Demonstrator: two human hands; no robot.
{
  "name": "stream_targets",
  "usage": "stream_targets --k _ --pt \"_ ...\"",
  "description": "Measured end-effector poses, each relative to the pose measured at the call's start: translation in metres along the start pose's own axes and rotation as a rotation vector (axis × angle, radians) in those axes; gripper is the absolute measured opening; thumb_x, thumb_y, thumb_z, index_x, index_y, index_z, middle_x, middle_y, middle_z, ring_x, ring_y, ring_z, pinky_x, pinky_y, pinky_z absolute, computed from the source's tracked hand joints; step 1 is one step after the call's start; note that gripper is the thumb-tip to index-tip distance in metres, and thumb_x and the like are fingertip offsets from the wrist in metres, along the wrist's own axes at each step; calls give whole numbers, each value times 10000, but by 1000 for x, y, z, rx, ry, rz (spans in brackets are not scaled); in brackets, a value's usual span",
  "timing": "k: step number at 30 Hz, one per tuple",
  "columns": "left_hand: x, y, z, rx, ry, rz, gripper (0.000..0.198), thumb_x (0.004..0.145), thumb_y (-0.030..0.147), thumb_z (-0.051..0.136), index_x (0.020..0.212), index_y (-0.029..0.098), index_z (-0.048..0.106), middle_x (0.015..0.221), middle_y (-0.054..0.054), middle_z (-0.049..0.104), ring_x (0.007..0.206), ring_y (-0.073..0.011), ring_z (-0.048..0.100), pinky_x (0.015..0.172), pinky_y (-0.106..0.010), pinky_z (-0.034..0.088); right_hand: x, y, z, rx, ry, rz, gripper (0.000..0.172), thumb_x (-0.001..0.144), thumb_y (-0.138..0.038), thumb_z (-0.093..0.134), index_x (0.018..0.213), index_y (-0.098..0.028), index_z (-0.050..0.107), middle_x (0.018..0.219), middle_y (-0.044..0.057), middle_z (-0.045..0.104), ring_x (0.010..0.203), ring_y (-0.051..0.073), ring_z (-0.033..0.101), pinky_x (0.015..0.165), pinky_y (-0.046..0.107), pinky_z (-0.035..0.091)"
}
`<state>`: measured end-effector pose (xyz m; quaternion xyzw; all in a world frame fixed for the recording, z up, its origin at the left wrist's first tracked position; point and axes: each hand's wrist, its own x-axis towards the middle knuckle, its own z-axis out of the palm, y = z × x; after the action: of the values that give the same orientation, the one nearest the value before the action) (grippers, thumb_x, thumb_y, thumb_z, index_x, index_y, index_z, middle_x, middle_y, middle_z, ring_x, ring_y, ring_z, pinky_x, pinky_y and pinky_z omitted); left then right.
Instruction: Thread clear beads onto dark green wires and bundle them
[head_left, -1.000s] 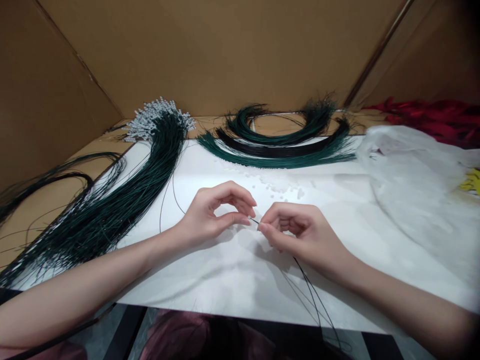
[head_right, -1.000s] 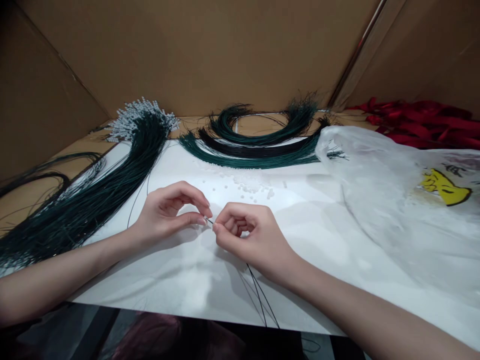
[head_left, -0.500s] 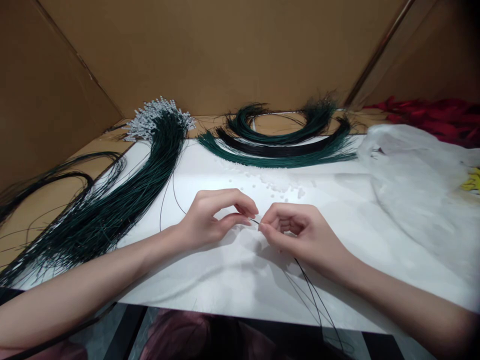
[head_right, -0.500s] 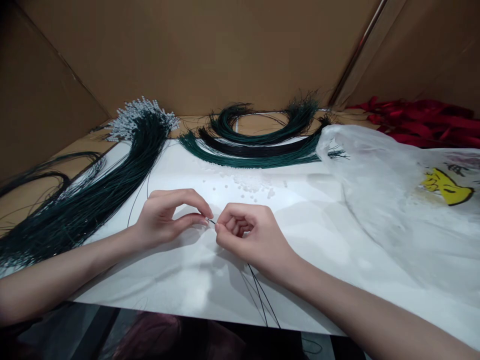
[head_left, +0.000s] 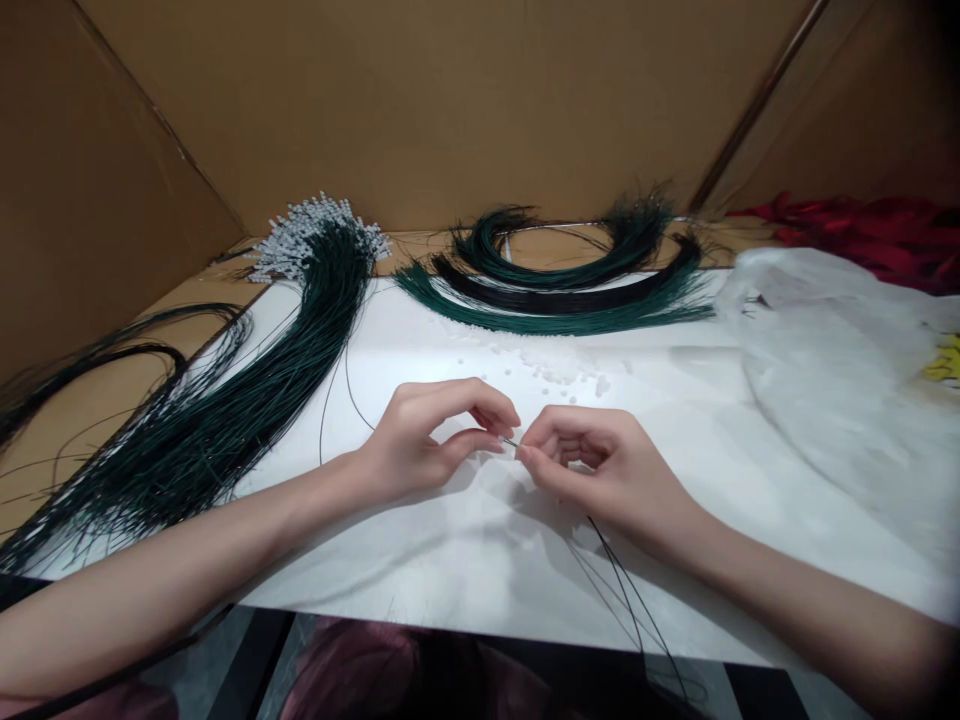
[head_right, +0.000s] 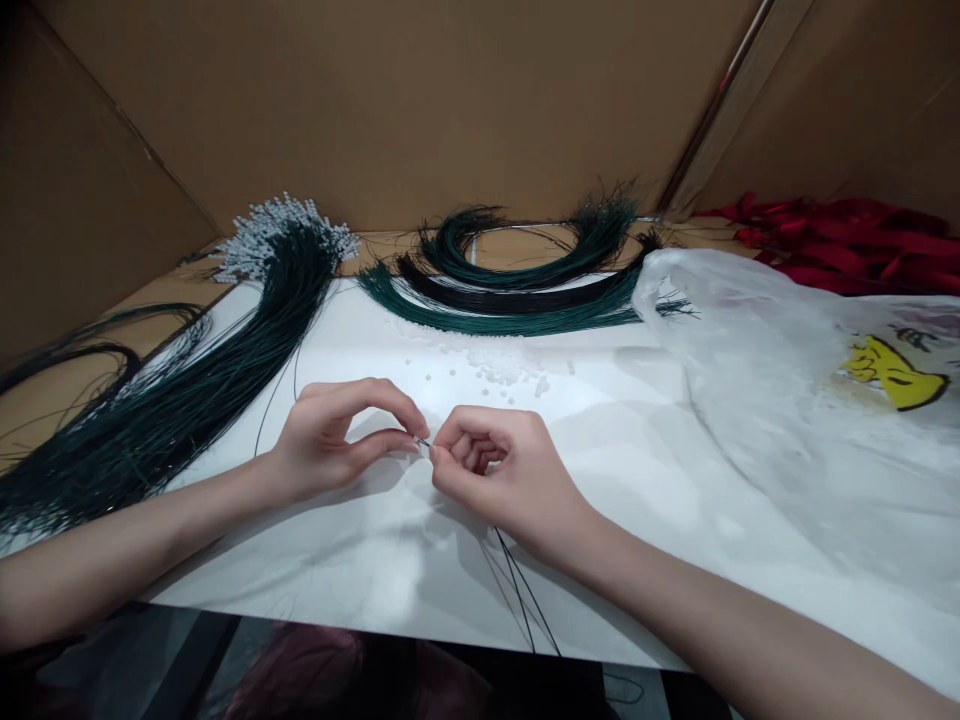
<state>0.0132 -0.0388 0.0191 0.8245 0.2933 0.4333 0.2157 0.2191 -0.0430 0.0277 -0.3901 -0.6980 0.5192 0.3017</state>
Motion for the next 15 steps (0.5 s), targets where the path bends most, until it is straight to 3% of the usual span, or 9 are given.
stream_targets --k 15 --pt "0 -1 2 -311 46 -196 218 753 124 770 929 148 643 824 -32 694 769 -130 697 755 -242 591 0 0 1 -45 15 -84 111 808 -166 594 700 -161 615 597 -11 555 543 93 453 525 236 378"
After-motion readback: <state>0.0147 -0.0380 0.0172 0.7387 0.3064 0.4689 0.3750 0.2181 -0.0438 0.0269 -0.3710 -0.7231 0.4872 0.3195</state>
